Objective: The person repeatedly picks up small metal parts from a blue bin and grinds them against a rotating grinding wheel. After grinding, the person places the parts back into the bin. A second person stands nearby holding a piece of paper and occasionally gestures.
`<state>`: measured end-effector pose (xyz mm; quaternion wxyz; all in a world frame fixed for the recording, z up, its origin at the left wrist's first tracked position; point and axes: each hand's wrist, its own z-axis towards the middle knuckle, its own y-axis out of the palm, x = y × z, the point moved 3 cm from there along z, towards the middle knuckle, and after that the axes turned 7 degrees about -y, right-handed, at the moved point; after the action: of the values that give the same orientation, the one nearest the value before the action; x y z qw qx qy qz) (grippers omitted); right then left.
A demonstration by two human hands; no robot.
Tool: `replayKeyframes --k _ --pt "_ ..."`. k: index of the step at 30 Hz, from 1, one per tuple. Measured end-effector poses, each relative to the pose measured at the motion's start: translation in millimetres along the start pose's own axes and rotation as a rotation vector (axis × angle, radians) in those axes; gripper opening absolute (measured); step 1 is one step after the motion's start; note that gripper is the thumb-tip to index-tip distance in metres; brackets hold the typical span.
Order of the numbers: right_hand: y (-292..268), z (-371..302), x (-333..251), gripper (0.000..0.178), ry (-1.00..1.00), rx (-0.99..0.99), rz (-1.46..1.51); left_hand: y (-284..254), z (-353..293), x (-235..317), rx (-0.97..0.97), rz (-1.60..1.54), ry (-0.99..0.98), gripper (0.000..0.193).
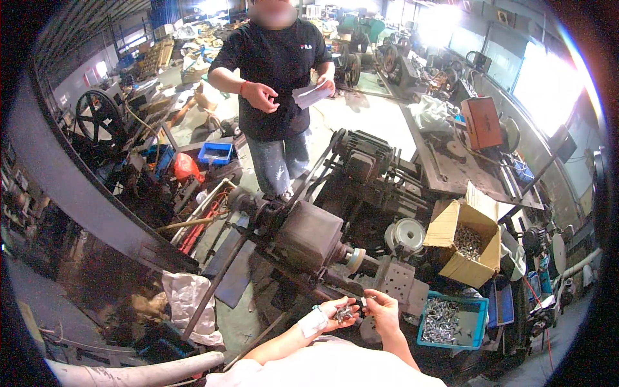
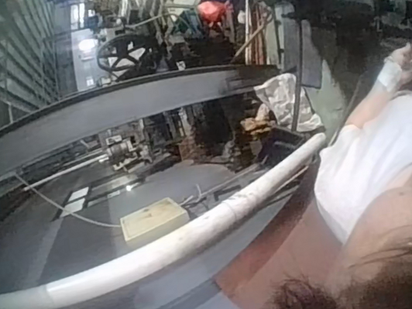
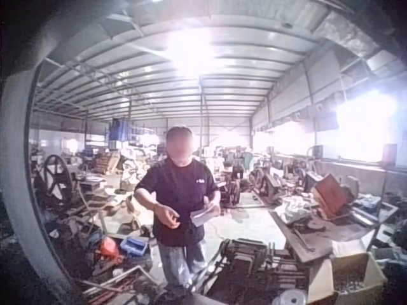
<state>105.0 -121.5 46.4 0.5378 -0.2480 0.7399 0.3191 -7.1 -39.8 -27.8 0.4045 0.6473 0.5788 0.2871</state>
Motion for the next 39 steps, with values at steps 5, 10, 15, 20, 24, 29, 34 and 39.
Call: replayKeyframes --k 5,10,15,20,24,29,34,39 --pt "2 -1 -4 0.021 -0.028 0.004 -0.055 8 -2 1 0.021 0.07 0.055 0.023" --pt "3 0 -3 0.021 -0.036 -0.009 -0.059 6 0 4 0.003 0.004 -0.009 0.023" --pt "2 1 -4 0.02 -0.024 -0.005 -0.064 18 -7 5 -0.088 -0.08 -0.016 0.025" --pt "2 1 -3 0.019 -0.003 -0.018 -0.056 9 1 7 -0.002 -0.137 -0.009 0.022" --pt "4 0 -3 0.018 0.03 -0.076 0.057 8 3 9 -0.053 -0.187 0.02 0.019" --pt "16 -6 -2 0.018 0.037 -0.164 0.056 9 8 8 -0.141 -0.11 0.05 0.02" --pt "22 -8 -6 0.019 0.026 -0.183 -0.048 19 7 7 -0.217 0.025 0.014 0.026" --pt "16 -5 -3 0.02 0.042 -0.116 -0.113 11 3 6 -0.106 -0.004 -0.004 0.035"
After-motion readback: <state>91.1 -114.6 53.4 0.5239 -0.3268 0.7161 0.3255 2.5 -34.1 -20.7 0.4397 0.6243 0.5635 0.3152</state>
